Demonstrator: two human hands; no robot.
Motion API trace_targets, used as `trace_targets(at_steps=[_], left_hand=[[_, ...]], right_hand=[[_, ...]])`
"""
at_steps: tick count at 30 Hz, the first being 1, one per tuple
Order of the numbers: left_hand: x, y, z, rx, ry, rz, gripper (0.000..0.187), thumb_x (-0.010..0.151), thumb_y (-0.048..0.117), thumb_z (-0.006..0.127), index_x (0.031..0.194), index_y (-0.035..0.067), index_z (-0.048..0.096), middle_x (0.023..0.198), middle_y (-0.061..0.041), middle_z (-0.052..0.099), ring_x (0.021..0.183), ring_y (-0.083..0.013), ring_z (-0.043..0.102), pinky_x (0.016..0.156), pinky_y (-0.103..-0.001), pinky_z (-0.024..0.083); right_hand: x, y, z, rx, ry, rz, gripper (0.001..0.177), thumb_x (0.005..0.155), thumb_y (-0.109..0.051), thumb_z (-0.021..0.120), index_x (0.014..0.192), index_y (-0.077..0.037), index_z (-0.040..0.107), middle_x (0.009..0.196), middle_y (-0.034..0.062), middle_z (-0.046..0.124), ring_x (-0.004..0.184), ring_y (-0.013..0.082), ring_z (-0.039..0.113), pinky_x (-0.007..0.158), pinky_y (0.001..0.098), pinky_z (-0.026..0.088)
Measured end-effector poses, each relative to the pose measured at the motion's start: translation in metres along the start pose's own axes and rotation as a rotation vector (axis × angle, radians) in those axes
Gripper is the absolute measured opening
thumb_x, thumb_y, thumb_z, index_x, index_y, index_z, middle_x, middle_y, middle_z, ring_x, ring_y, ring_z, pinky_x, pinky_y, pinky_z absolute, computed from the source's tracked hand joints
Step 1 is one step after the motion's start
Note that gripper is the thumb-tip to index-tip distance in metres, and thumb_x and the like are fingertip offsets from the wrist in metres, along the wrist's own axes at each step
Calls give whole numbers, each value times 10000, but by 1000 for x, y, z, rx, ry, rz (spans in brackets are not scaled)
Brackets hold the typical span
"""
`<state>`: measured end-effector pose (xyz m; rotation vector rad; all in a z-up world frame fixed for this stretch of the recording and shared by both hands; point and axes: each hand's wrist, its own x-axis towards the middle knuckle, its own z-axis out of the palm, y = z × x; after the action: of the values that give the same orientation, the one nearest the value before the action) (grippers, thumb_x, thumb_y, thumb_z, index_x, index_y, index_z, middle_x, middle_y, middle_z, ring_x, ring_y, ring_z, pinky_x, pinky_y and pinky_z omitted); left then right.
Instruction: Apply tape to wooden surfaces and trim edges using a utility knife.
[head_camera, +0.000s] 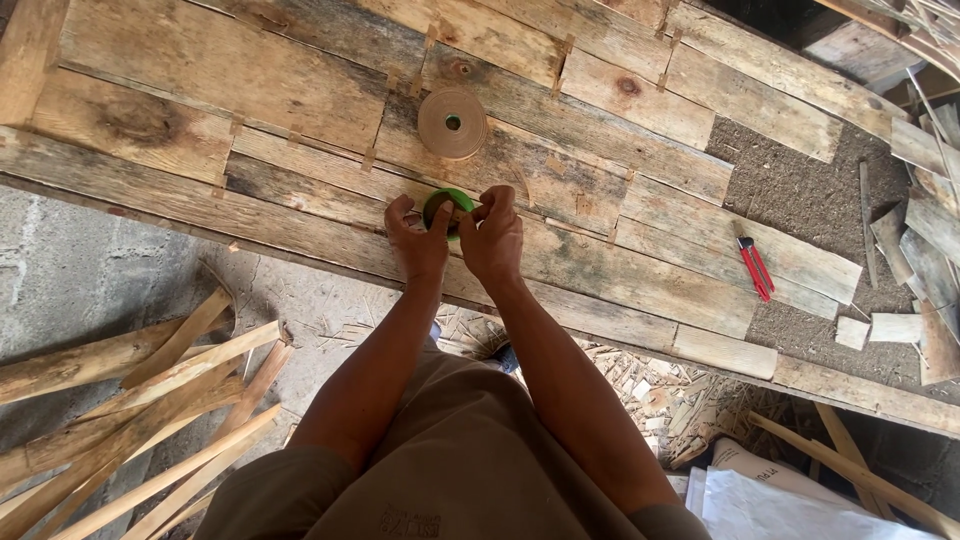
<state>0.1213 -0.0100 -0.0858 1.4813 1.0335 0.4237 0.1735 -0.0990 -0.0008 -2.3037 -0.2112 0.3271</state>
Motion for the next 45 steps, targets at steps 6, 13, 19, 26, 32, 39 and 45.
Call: trace_targets(at_steps=[6,13,19,26,32,39,45], left_hand=[[1,-7,-7,-2,-14,134,541,967,389,801,1323,49,576,1274,-99,571,1133,-207,576,920,-405,562],[-13,55,-42,156,-178,534,488,1014,181,722,1453,49,555,1133,-96,725,857,-167,621,729,-340,546],[-9,62,-43,-43,-352,238,609,940,-8,712,1487,31,447,931,-75,749,760,-111,696,666,-247,564],[-5,37,-33,232,-142,541,496,954,40,699,1397,38,477,877,-86,708,777,-213,730,686,-362,574],[-8,36,-28,277,-72,613,487,980,50,715,1400,43,468,846,-77,686,751,-235,719,668,-380,567],[-7,42,-27,271,-85,532,411,940,20,721,1283,58,498,834,-82,710,738,-219,716,670,-371,566],[-19,41,-41,25,-107,287,376,950,33,706,1257,13,489,862,-94,722,728,-148,706,612,-274,595]], right_hand=[[-4,16,-11,108,24,-165,292,981,8,638,1129,-36,390,881,139,662,720,171,699,544,310,586],[-5,17,-15,207,-76,-303,269,1009,62,590,1175,-37,402,950,152,671,745,189,702,576,323,601],[-3,9,-13,183,-83,-384,323,991,52,589,1242,-28,403,976,163,702,849,242,755,686,364,642],[-14,14,-2,-163,-42,-248,326,1033,17,589,1344,-38,506,1140,169,698,924,269,740,693,370,637],[-34,12,-1,-510,-39,-454,669,883,101,610,1470,-215,571,1585,171,386,1358,372,475,1076,494,495],[-32,24,7,-599,-54,-461,742,878,36,659,1549,-195,441,1660,205,240,1499,437,290,1210,603,268],[-29,26,-9,-614,7,-368,654,840,54,643,1456,-148,559,1636,199,366,1465,358,427,1195,506,408]])
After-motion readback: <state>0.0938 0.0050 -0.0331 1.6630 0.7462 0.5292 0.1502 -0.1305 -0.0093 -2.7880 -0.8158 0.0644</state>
